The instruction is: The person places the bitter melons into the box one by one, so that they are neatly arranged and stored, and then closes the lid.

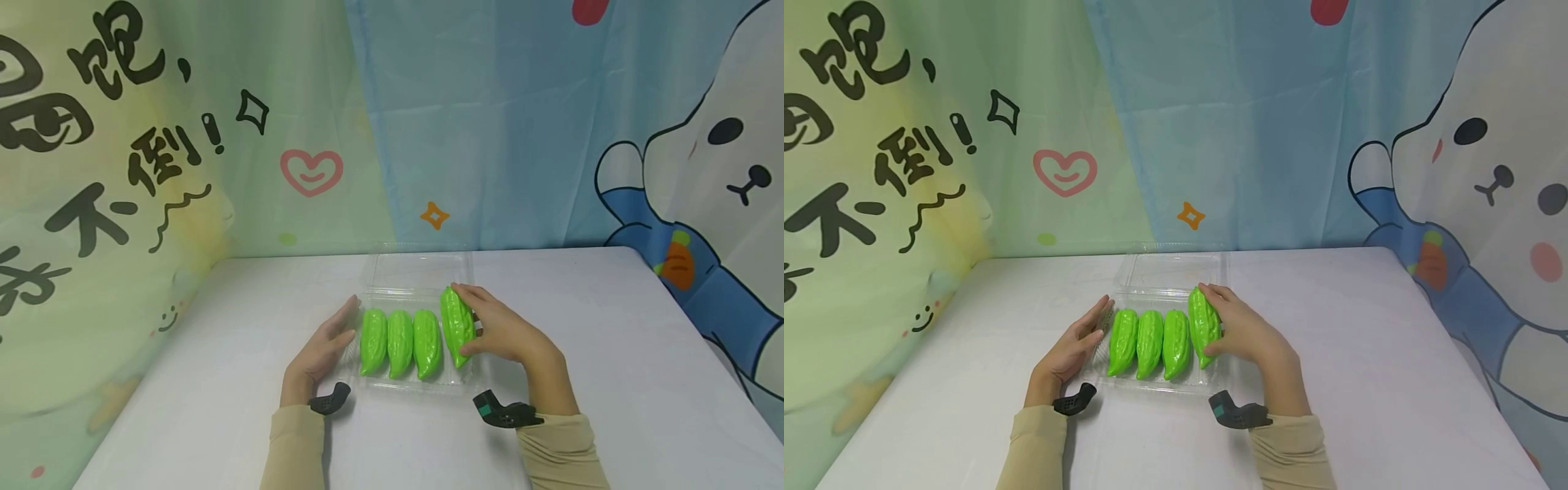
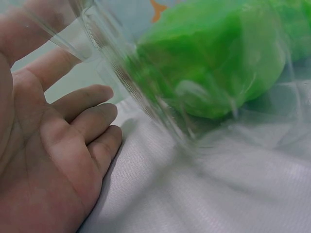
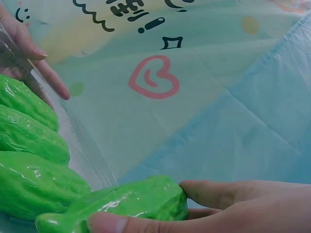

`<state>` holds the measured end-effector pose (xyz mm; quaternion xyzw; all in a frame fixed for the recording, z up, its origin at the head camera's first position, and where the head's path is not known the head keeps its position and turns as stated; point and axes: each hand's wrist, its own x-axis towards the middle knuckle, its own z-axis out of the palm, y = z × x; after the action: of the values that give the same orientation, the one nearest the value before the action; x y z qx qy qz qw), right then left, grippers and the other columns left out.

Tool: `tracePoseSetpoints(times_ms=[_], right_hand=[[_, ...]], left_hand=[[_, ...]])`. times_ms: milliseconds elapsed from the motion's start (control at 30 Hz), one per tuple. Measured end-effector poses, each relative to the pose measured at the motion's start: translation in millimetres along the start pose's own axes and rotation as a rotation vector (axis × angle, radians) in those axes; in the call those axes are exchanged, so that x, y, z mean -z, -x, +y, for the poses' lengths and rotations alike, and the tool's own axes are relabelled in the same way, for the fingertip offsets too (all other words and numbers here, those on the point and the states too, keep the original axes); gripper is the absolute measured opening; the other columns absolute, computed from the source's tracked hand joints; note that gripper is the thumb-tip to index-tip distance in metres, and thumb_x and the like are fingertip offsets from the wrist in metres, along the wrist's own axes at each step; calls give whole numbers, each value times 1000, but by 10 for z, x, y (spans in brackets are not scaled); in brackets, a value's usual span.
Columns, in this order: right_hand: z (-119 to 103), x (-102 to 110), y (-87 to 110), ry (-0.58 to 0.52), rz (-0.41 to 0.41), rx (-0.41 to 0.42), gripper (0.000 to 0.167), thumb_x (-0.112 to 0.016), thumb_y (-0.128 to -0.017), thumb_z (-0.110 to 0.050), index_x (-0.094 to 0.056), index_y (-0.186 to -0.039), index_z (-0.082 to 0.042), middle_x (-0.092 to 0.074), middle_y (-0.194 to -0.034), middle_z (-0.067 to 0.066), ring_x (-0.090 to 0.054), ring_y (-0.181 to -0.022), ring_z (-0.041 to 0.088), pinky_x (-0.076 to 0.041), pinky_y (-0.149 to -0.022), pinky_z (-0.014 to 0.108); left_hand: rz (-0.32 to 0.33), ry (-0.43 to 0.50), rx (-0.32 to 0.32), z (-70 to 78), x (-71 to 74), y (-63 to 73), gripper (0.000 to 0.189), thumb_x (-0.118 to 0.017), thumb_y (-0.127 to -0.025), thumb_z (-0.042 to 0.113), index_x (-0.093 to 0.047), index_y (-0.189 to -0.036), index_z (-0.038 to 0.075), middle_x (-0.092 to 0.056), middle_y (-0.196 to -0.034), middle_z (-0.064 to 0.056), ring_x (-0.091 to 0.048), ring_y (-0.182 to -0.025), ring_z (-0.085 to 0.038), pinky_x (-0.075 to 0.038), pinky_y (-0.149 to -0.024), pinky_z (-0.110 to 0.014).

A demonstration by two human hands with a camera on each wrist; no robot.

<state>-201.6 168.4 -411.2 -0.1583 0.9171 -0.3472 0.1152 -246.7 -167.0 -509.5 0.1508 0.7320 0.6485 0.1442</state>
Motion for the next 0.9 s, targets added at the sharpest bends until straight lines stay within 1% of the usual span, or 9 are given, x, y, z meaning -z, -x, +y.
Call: tracePoseSetpoints(times_ms=[100,267,333,533,633,767,833,900], right_hand=[[-22,-8,-5,25,4,1,107,-84,-69,-12,-18,-153,-11,-18,-157,14,-45,-129,35,-47,-100,48],[-39,-46,-35,74,19,21,108,-85,-67,-14,-20,-152,-9,-21,-156,15,-31,-139,38,-37,-108,54],[-45,-66,-49,85,22,31,108,-86,-67,-13,-20,-152,-8,-22,-156,16,-28,-140,40,-35,-109,55],[-80,-112,-73,109,16,13,107,-86,-67,-13,-20,-152,-8,-22,-156,16,-28,-140,39,-35,-109,55],[-100,-118,-71,114,16,4,106,-85,-67,-13,-21,-152,-8,-22,-156,15,-29,-140,39,-35,-109,55],[-125,-122,-75,124,13,-9,105,-85,-67,-12,-22,-151,-8,-23,-155,15,-30,-139,39,-36,-108,55],[-138,-126,-78,136,13,-17,105,-85,-67,-13,-23,-151,-8,-24,-155,15,-32,-138,40,-37,-108,55],[-152,-133,-77,145,13,-26,105,-85,-66,-12,-24,-151,-8,-25,-155,15,-33,-137,40,-37,-107,55]], left_hand=[[2,-6,-9,-64,14,-20,67,-54,-93,9,-26,-150,28,-24,-157,9,-11,-149,-16,-5,-122,-44],[-3,-1,-23,-78,16,-17,66,-54,-93,10,-27,-150,29,-24,-157,10,-11,-148,-15,-4,-122,-43],[-6,1,-23,-76,16,-16,66,-54,-93,9,-26,-150,28,-24,-157,9,-11,-148,-15,-4,-122,-44],[-12,16,-9,-45,19,-15,69,-56,-92,8,-23,-152,22,-21,-159,5,-9,-149,-18,-3,-121,-46],[-19,16,-2,66,-6,23,71,-58,-92,11,-22,-152,18,-19,-159,1,-8,-149,-21,-4,-121,-46],[-23,20,1,192,-39,73,74,-62,-90,18,-22,-152,16,-19,-159,-1,-9,-149,-21,-4,-121,-46],[-21,23,5,197,-44,75,73,-61,-91,16,-21,-152,16,-19,-159,0,-9,-149,-20,-4,-121,-45],[-22,27,2,160,-33,58,72,-59,-91,14,-21,-152,16,-19,-159,-1,-9,-149,-21,-4,-121,-45]])
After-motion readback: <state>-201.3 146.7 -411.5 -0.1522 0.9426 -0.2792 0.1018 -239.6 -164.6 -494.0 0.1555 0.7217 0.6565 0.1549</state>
